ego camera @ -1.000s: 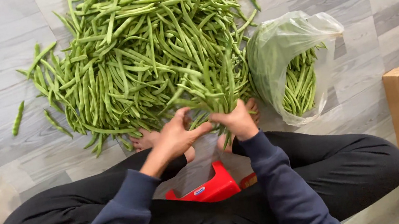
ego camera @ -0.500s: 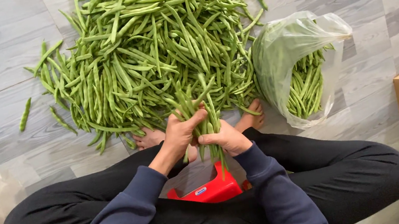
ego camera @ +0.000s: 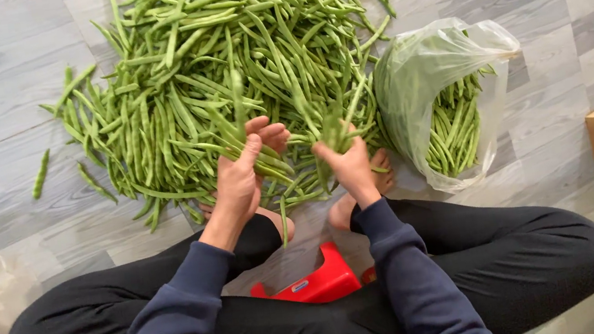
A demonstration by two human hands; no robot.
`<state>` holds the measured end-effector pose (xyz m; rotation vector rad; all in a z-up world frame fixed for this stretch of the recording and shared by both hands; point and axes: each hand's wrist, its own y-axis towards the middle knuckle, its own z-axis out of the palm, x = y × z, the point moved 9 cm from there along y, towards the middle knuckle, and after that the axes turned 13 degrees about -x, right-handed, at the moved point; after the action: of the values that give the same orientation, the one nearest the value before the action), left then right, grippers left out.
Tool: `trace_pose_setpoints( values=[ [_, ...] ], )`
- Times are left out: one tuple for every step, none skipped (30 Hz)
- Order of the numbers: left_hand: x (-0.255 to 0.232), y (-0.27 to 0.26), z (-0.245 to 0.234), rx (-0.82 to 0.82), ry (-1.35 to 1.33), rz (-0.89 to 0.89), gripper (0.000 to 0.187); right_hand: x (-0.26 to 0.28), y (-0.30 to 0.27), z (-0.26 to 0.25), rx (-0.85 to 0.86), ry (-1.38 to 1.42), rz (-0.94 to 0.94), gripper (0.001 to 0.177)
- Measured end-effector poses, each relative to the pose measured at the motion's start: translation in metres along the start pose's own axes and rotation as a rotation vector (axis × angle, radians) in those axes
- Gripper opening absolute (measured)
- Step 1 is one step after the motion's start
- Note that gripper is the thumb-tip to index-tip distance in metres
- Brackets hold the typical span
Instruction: Picking up handfuls of green beans from a pile on the floor and placing them into a plastic bag until full, then tying the bag.
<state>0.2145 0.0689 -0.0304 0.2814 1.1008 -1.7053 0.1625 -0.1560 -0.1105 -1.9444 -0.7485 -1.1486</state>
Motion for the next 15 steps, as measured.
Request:
trace_pose_setpoints(
  values=[
    [-0.005,-0.004,0.002,0.000,0.003,0.006,0.030,0.015,-0.006,0.001,0.003,0.005,-0.002,0.078],
    [-0.005,-0.010,0.010,0.053,0.057,-0.023,0.032,0.036,-0.012,0.001,-0.005,-0.115,-0.112,0.080],
    [-0.004,-0.015,0.017,0.105,0.112,-0.052,0.035,0.056,-0.019,0.001,-0.014,-0.236,-0.221,0.085],
    [0.000,-0.021,0.020,0.111,0.117,-0.053,0.035,0.069,-0.022,0.003,-0.020,-0.232,-0.220,0.085],
    [0.012,-0.030,0.027,0.182,0.158,-0.137,0.031,0.077,-0.028,0.016,0.124,0.032,-0.120,0.074],
    [0.027,-0.042,0.034,0.254,0.200,-0.226,0.028,0.087,-0.036,0.026,0.263,0.294,-0.018,0.073],
    [0.040,-0.041,0.025,0.261,0.205,-0.233,0.028,0.089,-0.040,0.025,0.253,0.296,-0.016,0.073],
    [0.062,-0.047,0.019,0.324,0.179,-0.360,0.024,0.087,-0.044,0.024,0.243,0.310,0.038,0.054],
    [0.083,-0.054,0.013,0.386,0.153,-0.488,0.021,0.086,-0.048,0.023,0.232,0.325,0.093,0.038],
    [0.077,-0.055,0.019,0.387,0.153,-0.491,0.021,0.099,-0.049,0.017,0.230,0.324,0.094,0.038],
    [0.070,-0.058,0.026,0.403,0.105,-0.520,0.027,0.113,-0.048,0.007,0.175,0.343,0.084,0.037],
    [0.061,-0.060,0.032,0.415,0.058,-0.545,0.034,0.128,-0.047,-0.001,0.126,0.364,0.074,0.036],
    [0.055,-0.062,0.036,0.412,0.058,-0.545,0.034,0.123,-0.046,-0.001,0.127,0.364,0.075,0.036],
    [0.050,-0.067,0.041,0.439,0.083,-0.553,0.039,0.117,-0.043,-0.006,0.095,0.410,0.083,0.037],
    [0.046,-0.071,0.046,0.465,0.108,-0.560,0.043,0.111,-0.040,-0.010,0.063,0.456,0.091,0.038]
  ],
)
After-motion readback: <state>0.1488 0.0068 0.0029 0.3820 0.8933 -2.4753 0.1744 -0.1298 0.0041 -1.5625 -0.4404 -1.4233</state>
